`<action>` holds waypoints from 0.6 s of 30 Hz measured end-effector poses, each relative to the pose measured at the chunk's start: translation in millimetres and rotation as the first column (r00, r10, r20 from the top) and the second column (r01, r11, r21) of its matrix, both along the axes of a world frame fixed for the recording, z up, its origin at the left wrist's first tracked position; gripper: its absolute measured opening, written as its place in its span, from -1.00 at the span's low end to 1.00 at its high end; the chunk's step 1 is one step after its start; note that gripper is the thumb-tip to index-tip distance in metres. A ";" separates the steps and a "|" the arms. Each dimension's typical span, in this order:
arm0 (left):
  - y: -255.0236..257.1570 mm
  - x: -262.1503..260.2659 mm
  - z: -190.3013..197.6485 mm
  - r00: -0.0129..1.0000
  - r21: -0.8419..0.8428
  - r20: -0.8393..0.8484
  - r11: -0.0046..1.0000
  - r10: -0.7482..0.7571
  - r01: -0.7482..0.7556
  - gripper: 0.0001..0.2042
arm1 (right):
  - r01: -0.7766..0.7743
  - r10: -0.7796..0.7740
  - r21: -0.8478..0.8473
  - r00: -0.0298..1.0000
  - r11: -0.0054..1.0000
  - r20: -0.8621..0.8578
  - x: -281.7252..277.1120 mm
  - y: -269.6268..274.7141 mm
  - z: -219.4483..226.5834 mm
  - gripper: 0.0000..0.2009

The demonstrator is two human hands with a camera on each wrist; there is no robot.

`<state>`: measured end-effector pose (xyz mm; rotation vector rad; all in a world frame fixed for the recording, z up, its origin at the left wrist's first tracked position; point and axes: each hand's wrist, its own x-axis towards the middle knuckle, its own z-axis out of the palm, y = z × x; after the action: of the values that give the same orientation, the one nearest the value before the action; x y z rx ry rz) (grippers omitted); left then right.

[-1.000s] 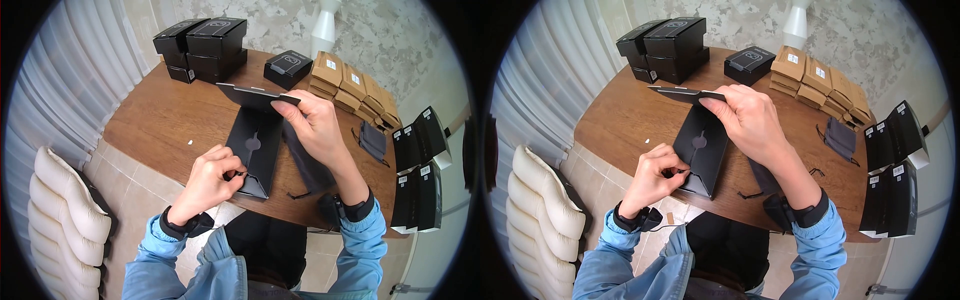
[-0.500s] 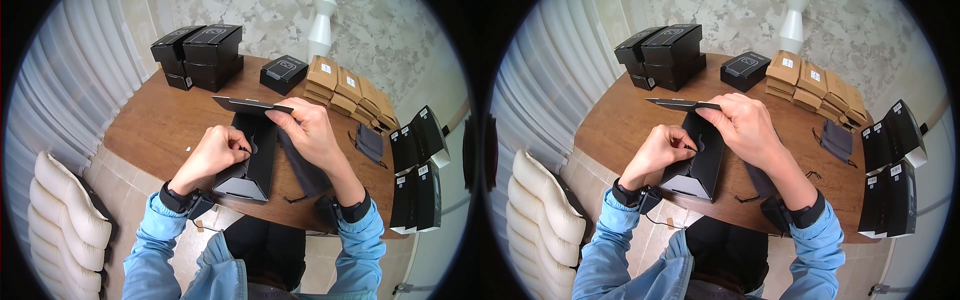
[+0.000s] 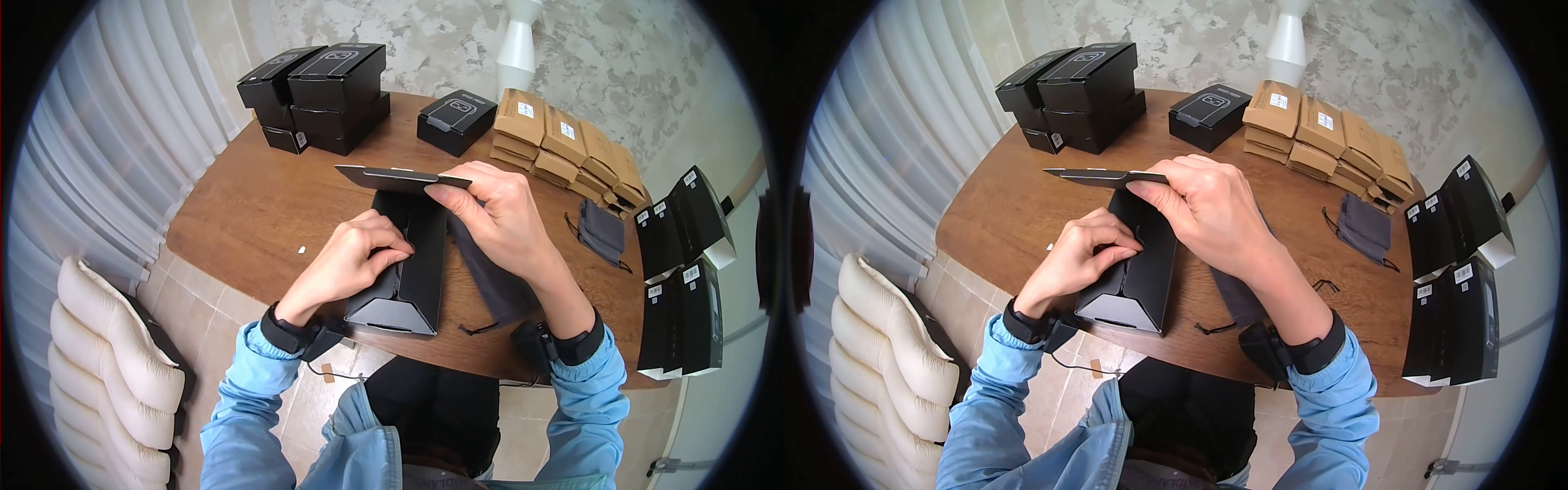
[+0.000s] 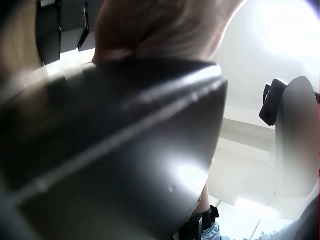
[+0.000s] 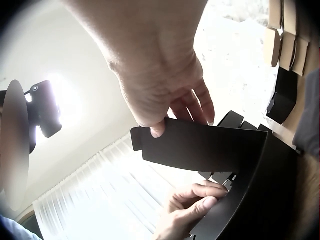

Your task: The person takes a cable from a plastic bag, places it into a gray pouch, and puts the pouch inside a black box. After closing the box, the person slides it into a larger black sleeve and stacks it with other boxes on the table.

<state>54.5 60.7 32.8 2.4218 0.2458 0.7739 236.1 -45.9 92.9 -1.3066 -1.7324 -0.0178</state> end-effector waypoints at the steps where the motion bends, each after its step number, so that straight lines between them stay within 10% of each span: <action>1: 1.9 -2.9 2.0 0.999 -0.049 -0.015 0.998 -0.043 0.042 -0.90 | 0.001 -0.001 -0.007 1.000 1.000 -0.009 -0.6 -0.8 1.2 -0.83; 7: 0.1 -8.7 7.6 0.991 -0.151 -0.061 0.983 -0.117 0.107 -0.87 | -0.006 0.006 0.024 1.000 1.000 -0.002 -0.9 3.0 -1.4 -0.83; 12: -11.6 -9.6 7.6 0.998 0.168 -0.050 0.985 -0.029 0.037 -0.85 | -0.031 0.032 0.020 0.997 0.999 -0.063 0.3 1.5 -4.7 -0.85; 18: -20.3 -43.0 -14.3 0.981 -0.237 0.028 0.954 0.193 -0.181 -0.83 | -0.141 0.154 -0.102 0.979 0.985 0.131 -11.3 -24.9 -6.4 -0.51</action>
<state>11.5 40.4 18.5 2.1748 0.5235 0.8379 224.8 -70.8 86.5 -1.2640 -1.9655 0.0587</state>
